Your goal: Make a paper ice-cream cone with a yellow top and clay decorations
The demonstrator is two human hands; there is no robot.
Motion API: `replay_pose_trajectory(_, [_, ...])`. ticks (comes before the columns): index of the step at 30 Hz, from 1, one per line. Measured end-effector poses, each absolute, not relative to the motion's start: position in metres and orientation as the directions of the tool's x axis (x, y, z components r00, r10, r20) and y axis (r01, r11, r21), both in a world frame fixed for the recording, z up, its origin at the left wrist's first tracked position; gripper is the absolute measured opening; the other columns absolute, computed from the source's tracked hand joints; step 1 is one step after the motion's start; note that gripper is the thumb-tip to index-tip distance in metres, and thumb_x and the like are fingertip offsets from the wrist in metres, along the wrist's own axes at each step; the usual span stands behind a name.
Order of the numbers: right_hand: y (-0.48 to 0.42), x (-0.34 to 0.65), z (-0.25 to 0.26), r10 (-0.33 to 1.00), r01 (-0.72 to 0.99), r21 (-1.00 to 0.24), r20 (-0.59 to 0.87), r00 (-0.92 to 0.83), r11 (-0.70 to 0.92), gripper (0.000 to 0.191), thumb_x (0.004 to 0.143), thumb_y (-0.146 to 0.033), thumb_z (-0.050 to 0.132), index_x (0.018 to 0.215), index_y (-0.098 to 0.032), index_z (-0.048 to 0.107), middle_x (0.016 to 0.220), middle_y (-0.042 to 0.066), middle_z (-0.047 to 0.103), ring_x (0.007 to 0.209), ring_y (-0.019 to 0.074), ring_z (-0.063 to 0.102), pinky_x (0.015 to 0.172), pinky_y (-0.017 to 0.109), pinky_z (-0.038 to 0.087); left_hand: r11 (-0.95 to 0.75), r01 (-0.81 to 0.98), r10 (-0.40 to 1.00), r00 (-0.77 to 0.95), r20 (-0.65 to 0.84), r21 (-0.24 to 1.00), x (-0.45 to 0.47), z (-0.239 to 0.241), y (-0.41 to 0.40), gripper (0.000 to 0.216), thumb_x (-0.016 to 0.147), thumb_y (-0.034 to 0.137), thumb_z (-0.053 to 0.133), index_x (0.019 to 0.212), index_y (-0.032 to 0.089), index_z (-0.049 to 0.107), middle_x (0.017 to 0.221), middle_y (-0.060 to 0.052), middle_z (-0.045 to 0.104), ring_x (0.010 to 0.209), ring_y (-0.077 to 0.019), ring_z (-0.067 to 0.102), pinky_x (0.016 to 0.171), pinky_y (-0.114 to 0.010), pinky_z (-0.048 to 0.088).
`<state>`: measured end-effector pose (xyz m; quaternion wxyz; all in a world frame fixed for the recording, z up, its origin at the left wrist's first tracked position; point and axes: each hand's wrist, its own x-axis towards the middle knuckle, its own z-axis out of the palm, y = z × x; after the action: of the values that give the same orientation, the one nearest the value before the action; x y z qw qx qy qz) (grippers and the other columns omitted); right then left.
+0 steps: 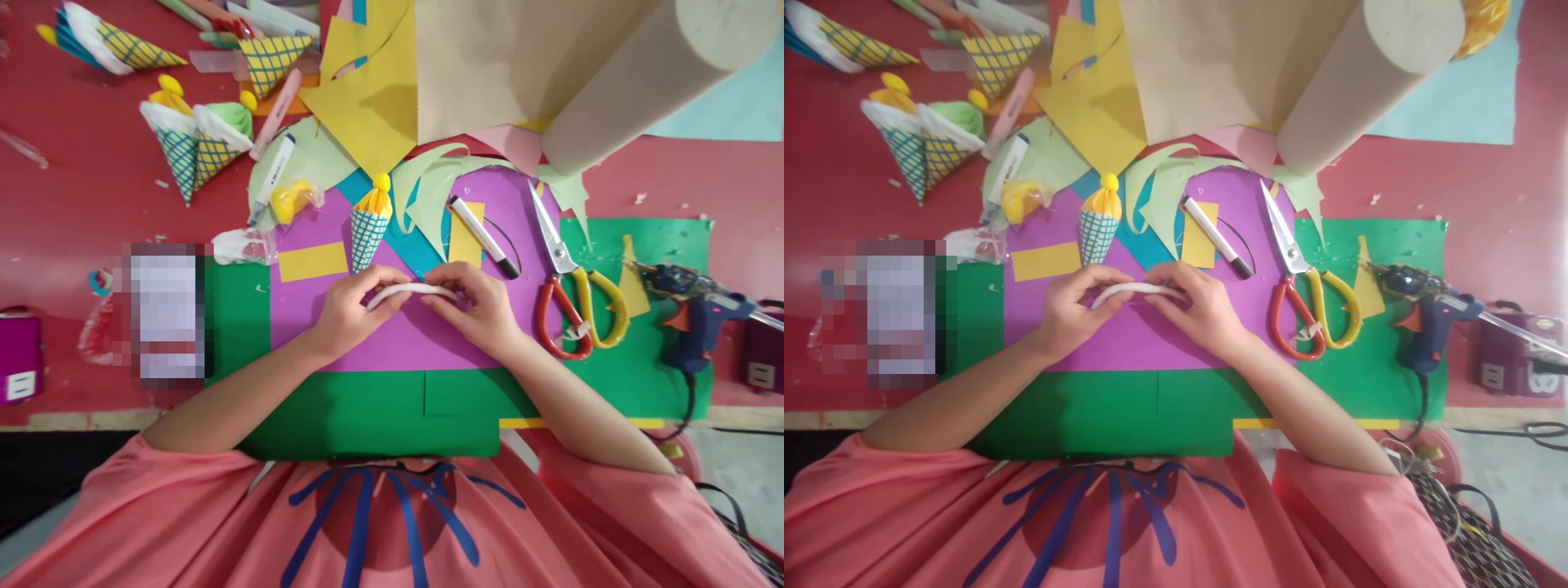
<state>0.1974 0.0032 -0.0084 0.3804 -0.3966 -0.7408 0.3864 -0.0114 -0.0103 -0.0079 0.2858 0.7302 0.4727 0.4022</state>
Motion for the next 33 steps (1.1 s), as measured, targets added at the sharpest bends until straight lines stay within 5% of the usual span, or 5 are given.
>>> replay_pose_trajectory(8, [0.003,0.198,-0.008,0.860,0.310,-0.830,0.337,-0.383,0.464,0.004,0.091,-0.020,0.065,0.092,-0.021,0.069,0.085,0.003,0.074,0.078,0.0148,0.069,0.069,0.027,0.055,-0.390,0.478,0.919,0.250,0.304,0.787,-0.012,-0.007,-0.009,0.017,0.089,0.035,0.068,0.091,0.018,0.073,0.080,0.000,0.078,0.066,-0.0087,0.069,0.063,-0.017,0.052])
replay_pose_trajectory(13, [0.003,0.197,-0.007,0.860,0.320,-0.842,0.283,-0.424,0.434,0.030,0.086,-0.026,0.074,0.113,-0.018,0.066,0.093,0.004,0.075,0.068,0.0109,0.065,0.061,0.023,0.052,-0.415,0.455,0.908,0.267,0.324,0.788,-0.012,-0.009,-0.009,0.013,0.089,0.031,0.069,0.092,0.018,0.072,0.083,0.000,0.079,0.069,-0.0089,0.071,0.065,-0.016,0.053])
replay_pose_trajectory(21, [0.004,0.198,-0.005,0.855,0.326,-0.823,0.323,-0.406,0.465,0.007,0.091,-0.020,0.064,0.093,-0.017,0.070,0.085,0.004,0.073,0.072,0.0118,0.064,0.065,0.025,0.051,-0.336,0.347,0.930,0.269,0.250,0.876,-0.012,-0.010,-0.011,0.034,0.083,0.033,0.075,0.113,0.020,0.065,0.088,0.000,0.078,0.077,-0.0098,0.074,0.069,-0.015,0.057])
replay_pose_trajectory(27, [0.007,0.199,-0.005,0.926,0.050,-0.996,0.051,-0.374,0.075,0.025,0.085,-0.025,0.071,0.108,-0.017,0.067,0.079,-0.002,0.064,0.065,0.0072,0.060,0.059,0.020,0.047,-0.350,0.347,0.937,0.123,0.328,0.870,-0.013,-0.010,-0.010,0.015,0.085,0.027,0.073,0.098,0.021,0.068,0.087,0.002,0.076,0.077,-0.0080,0.072,0.071,-0.015,0.056])
replay_pose_trajectory(33, [0.010,0.198,0.004,0.781,-0.073,-0.932,-0.254,-0.570,-0.356,0.037,0.083,-0.040,0.075,0.107,-0.014,0.067,0.075,-0.002,0.066,0.044,0.0028,0.054,0.040,0.016,0.040,-0.398,0.356,0.914,0.227,0.335,0.845,-0.016,-0.007,-0.009,0.014,0.085,0.033,0.073,0.086,0.019,0.073,0.079,0.000,0.078,0.066,-0.0091,0.070,0.061,-0.017,0.053])
